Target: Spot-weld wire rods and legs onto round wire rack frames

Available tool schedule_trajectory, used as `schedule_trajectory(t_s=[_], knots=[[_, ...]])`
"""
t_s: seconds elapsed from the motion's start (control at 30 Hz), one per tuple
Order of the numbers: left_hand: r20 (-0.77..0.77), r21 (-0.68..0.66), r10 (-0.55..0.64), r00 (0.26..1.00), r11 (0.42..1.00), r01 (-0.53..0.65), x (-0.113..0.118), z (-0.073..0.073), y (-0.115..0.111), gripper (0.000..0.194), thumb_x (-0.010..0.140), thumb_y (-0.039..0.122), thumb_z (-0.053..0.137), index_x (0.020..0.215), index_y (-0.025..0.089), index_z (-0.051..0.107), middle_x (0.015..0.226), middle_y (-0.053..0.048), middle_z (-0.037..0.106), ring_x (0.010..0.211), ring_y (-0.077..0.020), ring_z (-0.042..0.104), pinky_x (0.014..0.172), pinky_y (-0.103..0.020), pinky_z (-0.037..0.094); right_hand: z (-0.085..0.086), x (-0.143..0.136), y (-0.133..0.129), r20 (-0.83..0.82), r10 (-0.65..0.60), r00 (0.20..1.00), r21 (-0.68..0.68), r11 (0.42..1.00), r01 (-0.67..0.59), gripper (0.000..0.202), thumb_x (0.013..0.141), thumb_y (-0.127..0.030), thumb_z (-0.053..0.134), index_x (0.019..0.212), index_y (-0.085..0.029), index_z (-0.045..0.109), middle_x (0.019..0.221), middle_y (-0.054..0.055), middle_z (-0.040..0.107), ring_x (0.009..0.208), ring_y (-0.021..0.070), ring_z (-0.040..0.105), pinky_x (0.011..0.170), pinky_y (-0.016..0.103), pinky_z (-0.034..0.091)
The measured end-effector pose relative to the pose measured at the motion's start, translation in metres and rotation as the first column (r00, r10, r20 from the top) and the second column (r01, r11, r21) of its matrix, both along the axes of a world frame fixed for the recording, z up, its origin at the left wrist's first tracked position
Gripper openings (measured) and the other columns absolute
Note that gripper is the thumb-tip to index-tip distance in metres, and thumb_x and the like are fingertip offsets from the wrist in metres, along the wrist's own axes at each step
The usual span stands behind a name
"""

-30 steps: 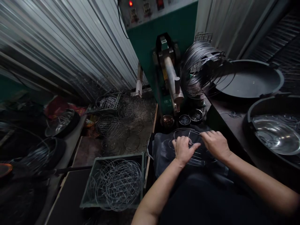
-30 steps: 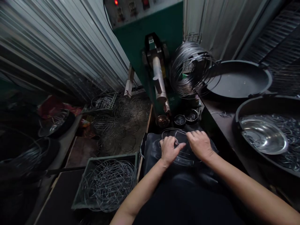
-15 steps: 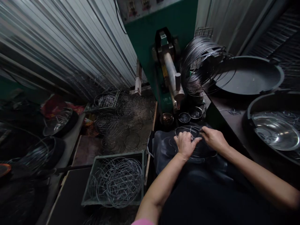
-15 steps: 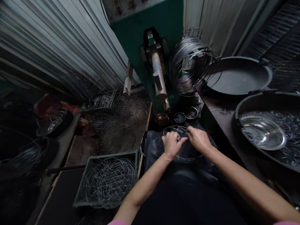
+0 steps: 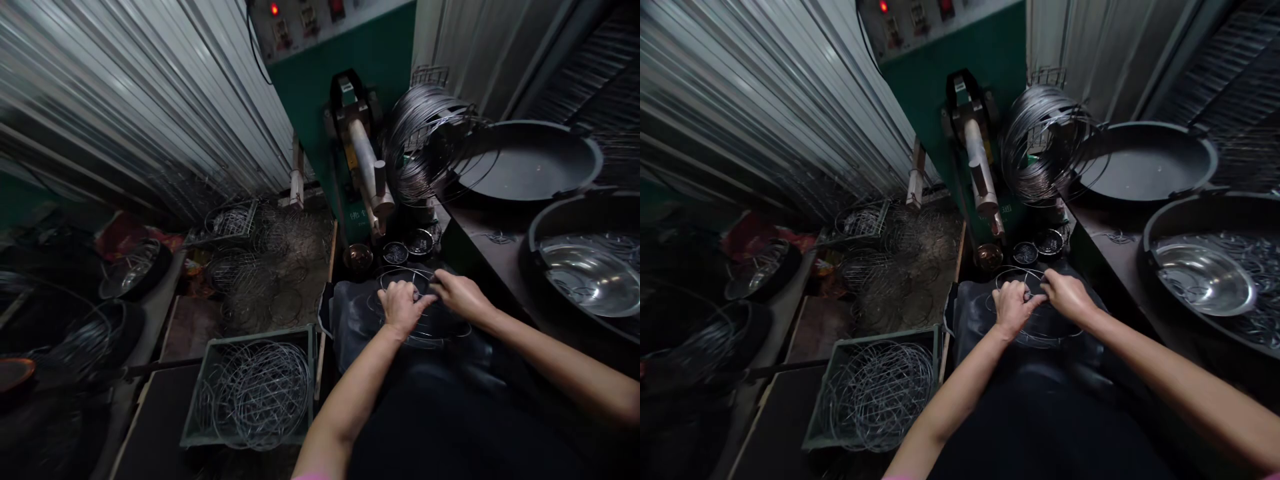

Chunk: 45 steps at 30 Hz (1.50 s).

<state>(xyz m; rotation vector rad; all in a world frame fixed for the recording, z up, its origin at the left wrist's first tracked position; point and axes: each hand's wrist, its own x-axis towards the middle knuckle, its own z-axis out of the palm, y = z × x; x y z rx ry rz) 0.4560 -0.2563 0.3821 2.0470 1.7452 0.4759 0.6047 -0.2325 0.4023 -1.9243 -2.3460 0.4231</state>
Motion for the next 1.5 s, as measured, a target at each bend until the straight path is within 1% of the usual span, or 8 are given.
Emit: schedule_trajectory(t_s=[0.2, 0.37, 0.5, 0.67, 0.77, 0.87, 1.37, 1.5], knots=[[-0.004, 0.007, 0.069, 0.998, 0.998, -0.069, 0.003, 0.002, 0.001, 0.049, 0.075, 0.067, 0.044, 0.065, 0.020, 0.054, 0.076, -0.002, 0.061, 0.082, -0.0185, 0.052, 0.069, -0.031, 0.030, -0.002, 0.000, 0.005, 0.086, 0.037, 0.996, 0.175, 0.983, -0.052, 0.016, 0.085, -0.022, 0.043, 0.079, -0.018, 0.057, 0.077, 0.011, 0.066, 0.074, 0.0234, 0.060, 0.055, 0.027, 0.034], [-0.006, -0.018, -0.009, 1.000, 1.000, 0.009, 0.001, 0.001, 0.004, 0.049, 0.073, 0.067, 0.046, 0.065, 0.020, 0.055, 0.077, -0.003, 0.061, 0.083, -0.0183, 0.054, 0.067, -0.030, 0.030, -0.009, 0.001, 0.003, -0.059, -0.021, 0.998, 0.030, 0.999, 0.023, 0.012, 0.085, -0.027, 0.045, 0.082, -0.022, 0.055, 0.073, 0.003, 0.066, 0.065, 0.0178, 0.060, 0.052, 0.024, 0.033], [-0.013, -0.026, 0.041, 0.999, 0.999, -0.041, -0.001, 0.003, 0.005, 0.049, 0.074, 0.067, 0.045, 0.065, 0.020, 0.056, 0.076, -0.003, 0.063, 0.082, -0.0183, 0.055, 0.066, -0.030, 0.030, -0.008, 0.001, 0.006, 0.054, -0.012, 0.998, 0.109, 0.994, 0.006, 0.013, 0.086, -0.025, 0.044, 0.083, -0.019, 0.055, 0.081, 0.008, 0.066, 0.074, 0.0202, 0.061, 0.053, 0.024, 0.033], [-0.005, -0.044, -0.008, 1.000, 0.999, 0.008, -0.001, 0.004, 0.009, 0.049, 0.073, 0.067, 0.047, 0.063, 0.020, 0.056, 0.075, -0.001, 0.063, 0.080, -0.0178, 0.055, 0.065, -0.029, 0.031, -0.006, 0.000, 0.006, 0.022, -0.042, 0.999, -0.013, 0.999, 0.042, 0.012, 0.087, -0.028, 0.045, 0.083, -0.021, 0.054, 0.074, 0.004, 0.066, 0.065, 0.0183, 0.061, 0.051, 0.023, 0.032], [-0.015, -0.037, 0.019, 1.000, 0.999, -0.020, 0.001, 0.004, 0.009, 0.049, 0.073, 0.068, 0.046, 0.064, 0.021, 0.057, 0.075, -0.002, 0.063, 0.080, -0.0180, 0.056, 0.066, -0.029, 0.032, -0.008, 0.002, 0.007, 0.083, 0.047, 0.995, 0.103, 0.993, -0.056, 0.013, 0.086, -0.026, 0.046, 0.081, -0.019, 0.055, 0.076, 0.007, 0.066, 0.071, 0.0201, 0.060, 0.054, 0.025, 0.032], [-0.034, -0.068, 0.051, 0.998, 0.996, -0.053, 0.000, 0.004, 0.009, 0.049, 0.073, 0.067, 0.046, 0.065, 0.021, 0.058, 0.077, -0.003, 0.064, 0.082, -0.0182, 0.056, 0.067, -0.029, 0.033, -0.014, 0.000, 0.005, 0.094, -0.037, 0.995, 0.172, 0.985, 0.021, 0.016, 0.087, -0.025, 0.042, 0.082, -0.018, 0.056, 0.073, 0.008, 0.065, 0.067, 0.0204, 0.059, 0.053, 0.026, 0.031], [-0.026, -0.066, -0.003, 1.000, 0.998, 0.001, -0.007, 0.005, 0.008, 0.051, 0.072, 0.069, 0.045, 0.063, 0.021, 0.058, 0.075, -0.002, 0.065, 0.077, -0.0168, 0.057, 0.062, -0.027, 0.032, -0.006, 0.002, 0.007, 0.051, 0.018, 0.999, 0.055, 0.998, -0.021, 0.013, 0.086, -0.027, 0.045, 0.084, -0.021, 0.057, 0.078, 0.005, 0.067, 0.069, 0.0188, 0.061, 0.052, 0.024, 0.032], [-0.026, -0.095, -0.015, 1.000, 0.995, 0.012, -0.007, 0.006, 0.008, 0.051, 0.072, 0.069, 0.044, 0.065, 0.021, 0.060, 0.075, -0.002, 0.065, 0.077, -0.0171, 0.057, 0.062, -0.027, 0.032, -0.004, 0.000, 0.010, -0.105, 0.015, 0.994, -0.065, 0.998, -0.022, 0.009, 0.085, -0.023, 0.046, 0.081, -0.020, 0.054, 0.077, 0.004, 0.067, 0.070, 0.0165, 0.061, 0.056, 0.022, 0.035]])
